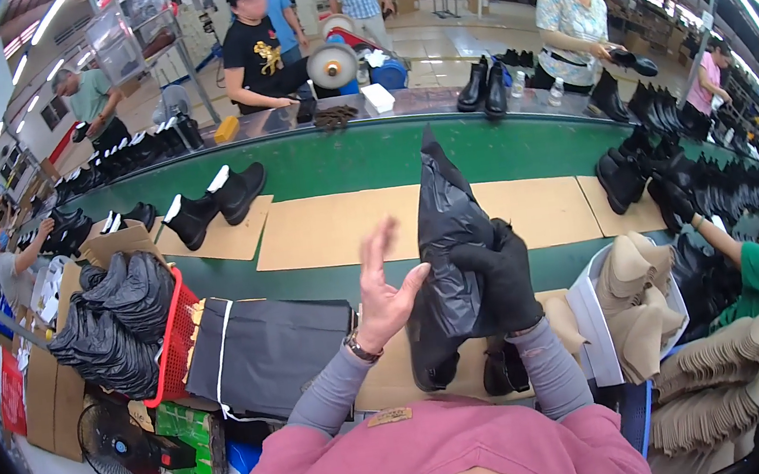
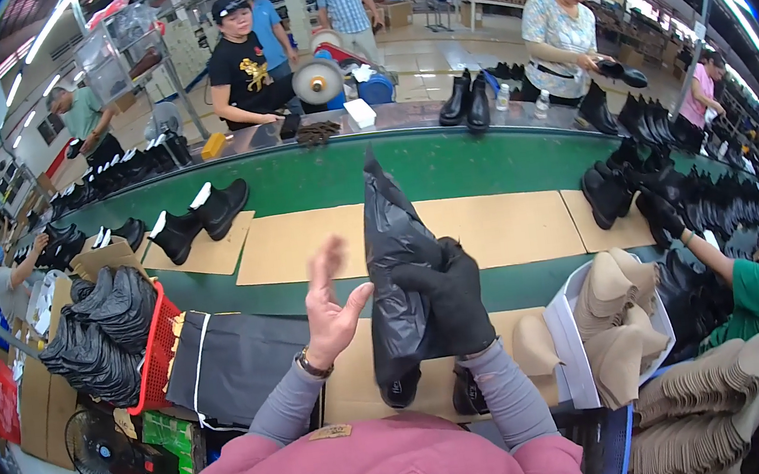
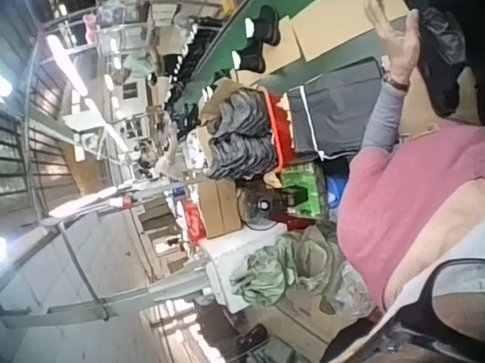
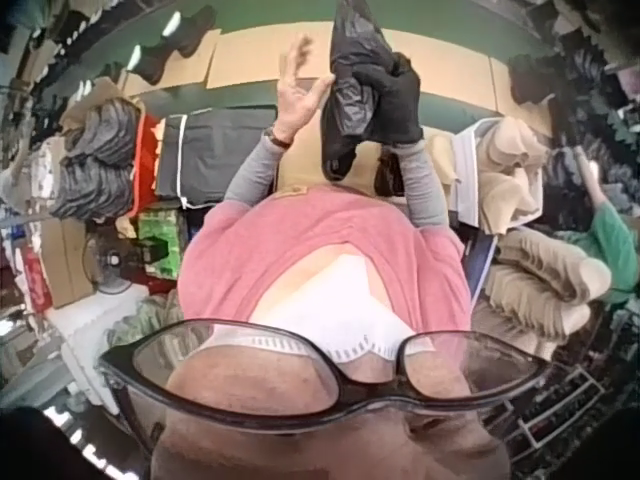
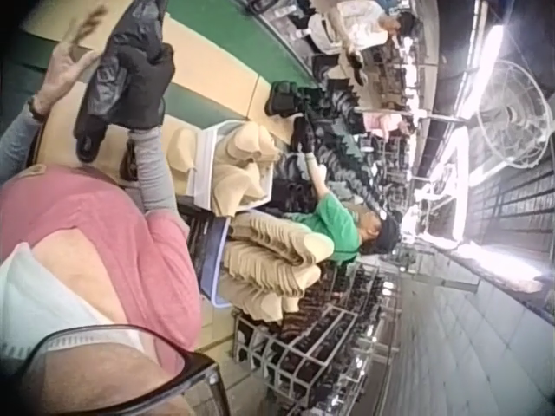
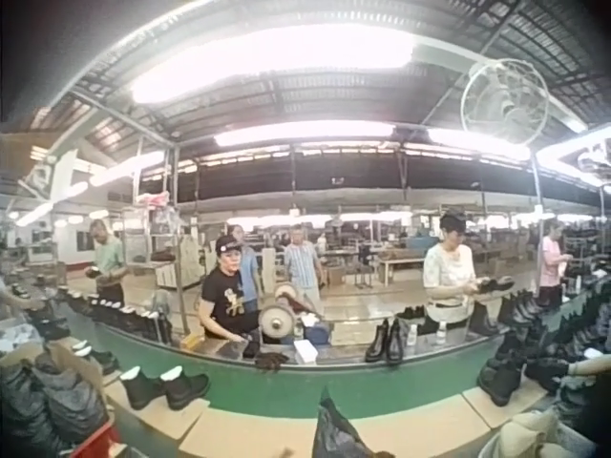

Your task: Insert shoe trees into finished boots and organize them on a conveyor.

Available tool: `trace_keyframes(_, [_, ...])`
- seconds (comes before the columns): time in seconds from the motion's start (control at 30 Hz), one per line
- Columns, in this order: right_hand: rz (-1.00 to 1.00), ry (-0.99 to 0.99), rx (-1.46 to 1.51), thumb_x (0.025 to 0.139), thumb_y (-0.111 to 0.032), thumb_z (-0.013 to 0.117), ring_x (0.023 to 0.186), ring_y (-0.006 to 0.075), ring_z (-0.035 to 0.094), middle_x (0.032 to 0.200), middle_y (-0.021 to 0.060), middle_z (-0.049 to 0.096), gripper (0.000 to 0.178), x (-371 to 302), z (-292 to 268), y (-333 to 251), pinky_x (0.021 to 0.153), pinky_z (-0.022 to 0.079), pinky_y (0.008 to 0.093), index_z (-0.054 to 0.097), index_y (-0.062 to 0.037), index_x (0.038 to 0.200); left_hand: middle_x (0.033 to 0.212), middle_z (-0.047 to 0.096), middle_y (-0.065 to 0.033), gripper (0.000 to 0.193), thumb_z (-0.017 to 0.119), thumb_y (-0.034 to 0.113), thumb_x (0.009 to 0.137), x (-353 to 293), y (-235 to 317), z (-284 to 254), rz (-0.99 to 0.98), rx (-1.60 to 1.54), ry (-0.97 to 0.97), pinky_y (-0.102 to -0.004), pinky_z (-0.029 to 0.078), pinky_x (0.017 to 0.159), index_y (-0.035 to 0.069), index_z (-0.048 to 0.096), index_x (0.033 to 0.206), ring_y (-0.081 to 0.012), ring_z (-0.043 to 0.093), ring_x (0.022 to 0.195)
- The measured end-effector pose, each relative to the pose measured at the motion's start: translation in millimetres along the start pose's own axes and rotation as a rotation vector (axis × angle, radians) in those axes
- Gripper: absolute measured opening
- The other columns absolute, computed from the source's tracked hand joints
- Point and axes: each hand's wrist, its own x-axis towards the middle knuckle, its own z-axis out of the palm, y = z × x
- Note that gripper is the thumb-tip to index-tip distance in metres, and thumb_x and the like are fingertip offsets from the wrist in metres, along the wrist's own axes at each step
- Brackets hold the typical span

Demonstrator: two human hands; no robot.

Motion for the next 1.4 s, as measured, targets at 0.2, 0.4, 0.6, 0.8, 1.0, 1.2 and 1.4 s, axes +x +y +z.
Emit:
trace_keyframes(0.2, [-0.122, 0.047, -0.223, 0.069, -0.005, 0.079, 0.082, 0.0108, 0.062, 0.087, 0.0048, 0.066, 0.031, -25.2, -0.5, -13.3, 0.070, 0.051, 0.0261, 0.059, 0.0009, 0.091, 0.127, 0.053, -0.0208, 0.073, 0.081, 0.026, 0.079, 38.1, 48.4, 15.5, 0.661, 0.421, -0.342, -0.0452, 0.043, 0.101, 0.001, 0.047, 0.138, -0.0356, 0.052, 0.115])
trace_keyframes(0.4, [-0.369, 0.186, -0.239, 0.064, -0.001, 0.084, 0.085, 0.0152, 0.064, 0.090, 0.0067, 0.066, 0.043, -52.6, 21.9, -20.3, 0.079, 0.054, 0.0304, 0.061, 0.0013, 0.100, 0.091, 0.060, -0.0069, 0.062, 0.081, 0.012, 0.079, 48.5, 55.4, 17.3, -0.171, -0.398, -0.584, -0.0275, 0.047, 0.077, 0.001, 0.050, 0.131, -0.0164, 0.058, 0.086])
trace_keyframes(0.6, [-0.089, -0.189, -0.366, 0.076, 0.001, 0.073, 0.088, 0.0142, 0.065, 0.095, 0.0055, 0.068, 0.032, -47.2, 0.5, -31.9, 0.079, 0.055, 0.0304, 0.065, 0.0033, 0.107, 0.105, 0.064, -0.0079, 0.077, 0.087, 0.018, 0.073, 53.8, 60.9, 25.0, 0.392, -0.161, -0.336, -0.0360, 0.042, 0.094, 0.002, 0.043, 0.134, -0.0224, 0.051, 0.107])
trace_keyframes(0.8, [-1.001, -0.082, -1.097, 0.062, -0.003, 0.076, 0.083, 0.0309, 0.066, 0.093, 0.0128, 0.066, 0.044, -42.2, 7.8, -27.0, 0.073, 0.053, 0.0366, 0.068, -0.0019, 0.105, 0.144, 0.043, -0.0193, 0.123, 0.097, 0.032, 0.057, 28.3, 59.5, 44.0, 0.091, -0.480, -0.406, -0.0439, 0.033, 0.113, 0.001, 0.021, 0.150, -0.0302, 0.041, 0.136])
trace_keyframes(1.0, [-0.555, -0.268, -0.840, 0.076, -0.007, 0.079, 0.106, 0.0314, 0.062, 0.123, 0.0178, 0.058, 0.065, -40.0, 21.7, -30.7, 0.090, 0.051, 0.0396, 0.050, -0.0006, 0.134, 0.123, 0.059, -0.0147, 0.104, 0.090, 0.017, 0.066, 37.6, 31.8, 41.4, -0.138, -0.560, -0.399, -0.0359, 0.047, 0.100, 0.001, 0.026, 0.146, -0.0224, 0.060, 0.113])
trace_keyframes(1.2, [-0.878, -0.488, -1.273, 0.079, -0.016, 0.081, 0.095, 0.0251, 0.064, 0.120, 0.0175, 0.060, 0.064, -66.8, 4.1, -21.7, 0.083, 0.052, 0.0376, 0.049, 0.0019, 0.132, 0.119, 0.059, -0.0171, 0.073, 0.070, 0.018, 0.086, 72.2, 2.0, 34.5, -0.306, -0.984, -0.068, -0.0467, 0.055, 0.090, 0.006, 0.028, 0.144, -0.0311, 0.065, 0.104])
trace_keyframes(1.4, [-0.201, -0.133, -0.536, 0.086, -0.012, 0.071, 0.075, 0.0124, 0.058, 0.093, 0.0070, 0.065, 0.033, -41.0, -86.8, 126.6, 0.070, 0.049, 0.0297, 0.060, 0.0009, 0.114, 0.119, 0.059, -0.0176, 0.064, 0.066, 0.022, 0.090, 65.7, 29.7, 51.7, -0.413, -1.187, -0.010, -0.0483, 0.055, 0.091, 0.009, 0.032, 0.143, -0.0327, 0.065, 0.104])
